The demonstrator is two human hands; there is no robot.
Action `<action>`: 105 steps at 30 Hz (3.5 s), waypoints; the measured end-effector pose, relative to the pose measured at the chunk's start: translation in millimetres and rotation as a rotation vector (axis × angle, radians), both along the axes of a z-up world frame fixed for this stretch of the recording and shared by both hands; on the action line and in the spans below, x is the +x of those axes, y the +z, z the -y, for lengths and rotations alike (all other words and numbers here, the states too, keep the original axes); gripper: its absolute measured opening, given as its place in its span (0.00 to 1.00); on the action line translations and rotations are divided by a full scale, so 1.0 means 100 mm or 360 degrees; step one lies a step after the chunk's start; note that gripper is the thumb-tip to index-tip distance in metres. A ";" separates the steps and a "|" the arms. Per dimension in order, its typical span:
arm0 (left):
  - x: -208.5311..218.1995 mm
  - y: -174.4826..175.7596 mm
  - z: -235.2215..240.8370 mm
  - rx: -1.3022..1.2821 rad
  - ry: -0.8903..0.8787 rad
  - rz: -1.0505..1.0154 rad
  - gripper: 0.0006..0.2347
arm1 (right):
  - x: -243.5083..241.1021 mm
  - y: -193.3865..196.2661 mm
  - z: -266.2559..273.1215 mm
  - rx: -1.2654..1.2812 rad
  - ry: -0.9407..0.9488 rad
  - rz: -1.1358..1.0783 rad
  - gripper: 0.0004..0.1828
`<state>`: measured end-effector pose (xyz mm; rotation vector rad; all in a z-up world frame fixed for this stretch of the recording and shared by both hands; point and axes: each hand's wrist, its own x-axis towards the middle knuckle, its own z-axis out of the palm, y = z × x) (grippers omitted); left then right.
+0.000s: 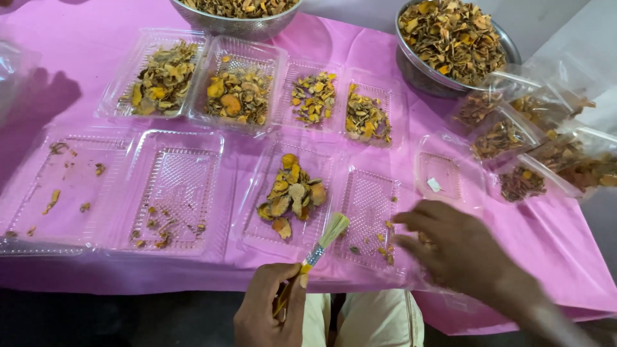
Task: Sorting and packaging dried herbs into small plastic containers on a table using hands and a brush.
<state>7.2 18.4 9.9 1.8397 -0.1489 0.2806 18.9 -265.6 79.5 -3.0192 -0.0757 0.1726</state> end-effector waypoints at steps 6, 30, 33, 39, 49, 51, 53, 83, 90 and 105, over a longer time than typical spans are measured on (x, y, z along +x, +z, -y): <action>-0.02 0.05 -0.05 -0.0092 0.0032 -0.0054 0.08 | 0.37 -0.38 -0.55 0.0005 0.0120 -0.0157 0.27; -0.06 0.03 0.02 -0.0054 0.0017 0.0172 0.05 | 0.27 -0.27 -0.38 0.0068 0.0613 -0.0137 0.13; -0.07 0.02 0.03 -0.0038 0.0038 0.0125 0.06 | 0.29 -0.25 -0.41 0.0005 0.0638 -0.0262 0.09; -0.13 0.04 0.06 -0.0001 0.0003 0.0098 0.08 | 0.50 -0.17 -0.40 0.0208 0.0595 -0.0464 0.11; -0.17 0.09 0.21 0.0004 -0.0165 0.0209 0.04 | 0.26 0.24 -0.23 0.0458 0.0411 -0.0210 0.06; -0.12 0.02 0.30 0.0043 -0.0258 0.0386 0.02 | 0.15 0.37 -0.24 0.0603 0.0340 -0.0129 0.04; -0.10 0.02 0.28 0.0077 -0.0228 0.0391 0.02 | 0.13 0.40 -0.17 0.0612 0.0259 -0.0066 0.04; 0.04 -0.17 0.17 -0.0050 -0.0201 0.0117 0.05 | -0.25 0.29 0.42 -0.0810 -0.0383 -0.0675 0.19; 0.13 -0.23 0.19 -0.0121 -0.0296 0.0228 0.05 | 0.08 -0.06 0.00 -0.0482 0.0651 0.0158 0.34; 0.11 -0.26 0.26 -0.0127 -0.0284 0.0222 0.06 | 0.16 -0.20 -0.02 -0.0665 0.0708 -0.0110 0.25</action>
